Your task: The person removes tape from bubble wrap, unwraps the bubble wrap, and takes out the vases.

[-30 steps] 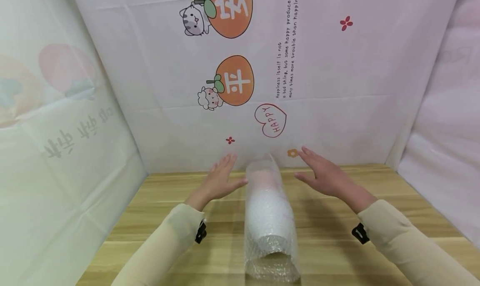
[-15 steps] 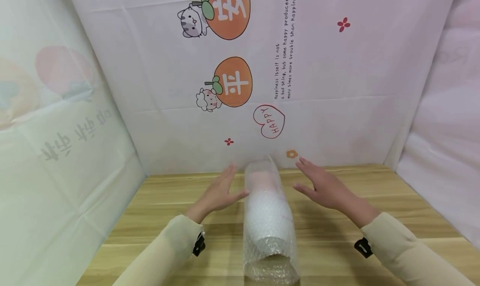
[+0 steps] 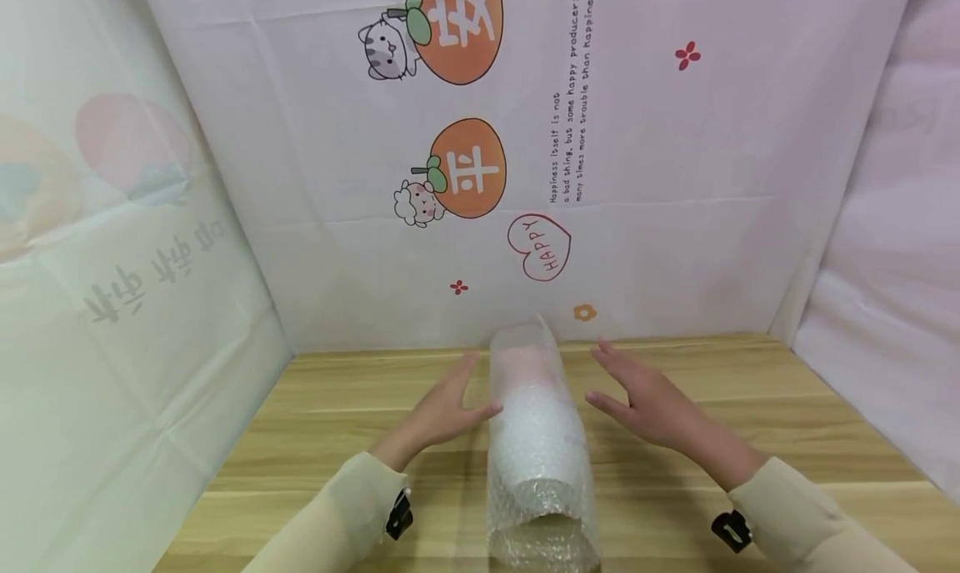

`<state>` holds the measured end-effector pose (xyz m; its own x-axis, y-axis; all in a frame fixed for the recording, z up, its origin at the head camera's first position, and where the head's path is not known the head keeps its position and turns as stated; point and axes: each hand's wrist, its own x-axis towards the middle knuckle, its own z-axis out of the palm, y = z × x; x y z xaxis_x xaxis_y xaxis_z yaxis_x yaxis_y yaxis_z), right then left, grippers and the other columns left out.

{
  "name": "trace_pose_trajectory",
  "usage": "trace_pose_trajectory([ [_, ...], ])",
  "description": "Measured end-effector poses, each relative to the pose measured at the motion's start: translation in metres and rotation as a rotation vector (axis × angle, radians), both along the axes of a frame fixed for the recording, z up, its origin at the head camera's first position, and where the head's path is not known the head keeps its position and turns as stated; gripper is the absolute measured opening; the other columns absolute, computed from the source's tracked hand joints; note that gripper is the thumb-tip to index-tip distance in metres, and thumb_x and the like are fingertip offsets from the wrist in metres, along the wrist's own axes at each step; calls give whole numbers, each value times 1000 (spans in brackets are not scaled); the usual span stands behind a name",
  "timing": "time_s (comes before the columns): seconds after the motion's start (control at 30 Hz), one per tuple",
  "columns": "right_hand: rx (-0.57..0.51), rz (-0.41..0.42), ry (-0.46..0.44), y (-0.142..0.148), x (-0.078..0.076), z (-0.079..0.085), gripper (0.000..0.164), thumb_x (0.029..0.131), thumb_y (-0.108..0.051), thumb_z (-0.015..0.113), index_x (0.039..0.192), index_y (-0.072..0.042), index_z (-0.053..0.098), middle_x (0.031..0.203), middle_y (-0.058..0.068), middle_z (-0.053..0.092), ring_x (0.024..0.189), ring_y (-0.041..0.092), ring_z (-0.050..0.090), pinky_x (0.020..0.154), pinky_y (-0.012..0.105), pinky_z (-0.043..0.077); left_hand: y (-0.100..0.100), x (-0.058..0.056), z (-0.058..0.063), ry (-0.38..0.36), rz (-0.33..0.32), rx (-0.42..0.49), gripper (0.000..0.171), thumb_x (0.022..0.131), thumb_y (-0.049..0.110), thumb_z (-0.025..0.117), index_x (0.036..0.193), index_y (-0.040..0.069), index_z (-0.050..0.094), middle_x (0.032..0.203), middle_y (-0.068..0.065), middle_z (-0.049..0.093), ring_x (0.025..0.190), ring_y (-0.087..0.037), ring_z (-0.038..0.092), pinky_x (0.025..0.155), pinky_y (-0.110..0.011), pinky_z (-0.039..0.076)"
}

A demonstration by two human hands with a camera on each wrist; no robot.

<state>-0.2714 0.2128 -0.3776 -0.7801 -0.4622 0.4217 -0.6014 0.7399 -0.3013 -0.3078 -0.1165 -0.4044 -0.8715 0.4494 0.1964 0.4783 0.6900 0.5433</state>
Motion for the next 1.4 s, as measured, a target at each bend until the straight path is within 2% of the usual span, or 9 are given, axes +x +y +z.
trace_pose_trajectory([
  [0.17,-43,12,-26,-4,6,-7,68,96,-35,61,144,8,38,150,26,31,131,45,38,103,57,34,3,-1,-11,-8,8,38,97,87,62,58,156,7,16,159,-13,18,143,-30,19,113,-47,21],
  [0.2,-51,12,-32,-5,7,-8,68,96,-35,61,145,7,37,150,26,31,127,44,44,103,57,34,4,-1,-13,-13,10,42,98,87,63,58,156,8,16,159,-12,17,144,-30,19,113,-47,20],
  [0.4,-92,14,-54,-8,11,-15,68,96,-35,62,144,6,38,150,26,32,127,43,44,105,56,32,11,-1,-21,-28,-19,124,97,87,59,61,155,6,17,159,-15,18,143,-33,19,112,-50,20],
  [0.43,-101,19,-54,-9,12,-17,67,96,-34,62,144,7,39,149,26,32,132,43,38,105,55,32,12,-1,-22,-27,-32,150,95,88,57,62,155,6,19,158,-15,20,143,-33,21,112,-51,21],
  [0.57,-121,53,-34,-10,15,-22,65,95,-29,64,141,10,41,146,27,37,130,43,40,103,55,34,17,-2,-27,-40,-53,210,90,90,52,62,155,8,19,157,-15,22,142,-33,21,111,-53,22],
  [0.67,-131,71,-37,-12,18,-25,65,95,-29,64,140,11,42,145,29,38,130,44,40,102,55,34,19,-1,-31,-73,-31,212,92,90,54,60,155,7,16,158,-14,19,143,-32,19,112,-51,20],
  [0.87,-165,46,-108,-16,24,-31,66,95,-32,62,142,9,41,146,26,37,131,42,39,103,53,33,25,3,-33,-127,-10,244,95,91,58,57,155,2,14,158,-18,16,144,-35,16,113,-51,18],
  [1.13,-233,48,-157,-24,33,-33,64,96,-31,62,140,11,42,143,27,41,129,42,42,101,52,35,34,1,-40,-147,-82,386,89,94,49,57,154,0,15,155,-22,24,139,-37,27,107,-53,31],
  [1.4,-258,13,-175,-29,41,-37,62,95,-32,62,139,9,45,140,27,45,125,43,46,99,54,39,40,5,-45,-246,-34,449,95,93,49,59,150,-10,11,153,-30,20,140,-40,22,112,-51,21],
])
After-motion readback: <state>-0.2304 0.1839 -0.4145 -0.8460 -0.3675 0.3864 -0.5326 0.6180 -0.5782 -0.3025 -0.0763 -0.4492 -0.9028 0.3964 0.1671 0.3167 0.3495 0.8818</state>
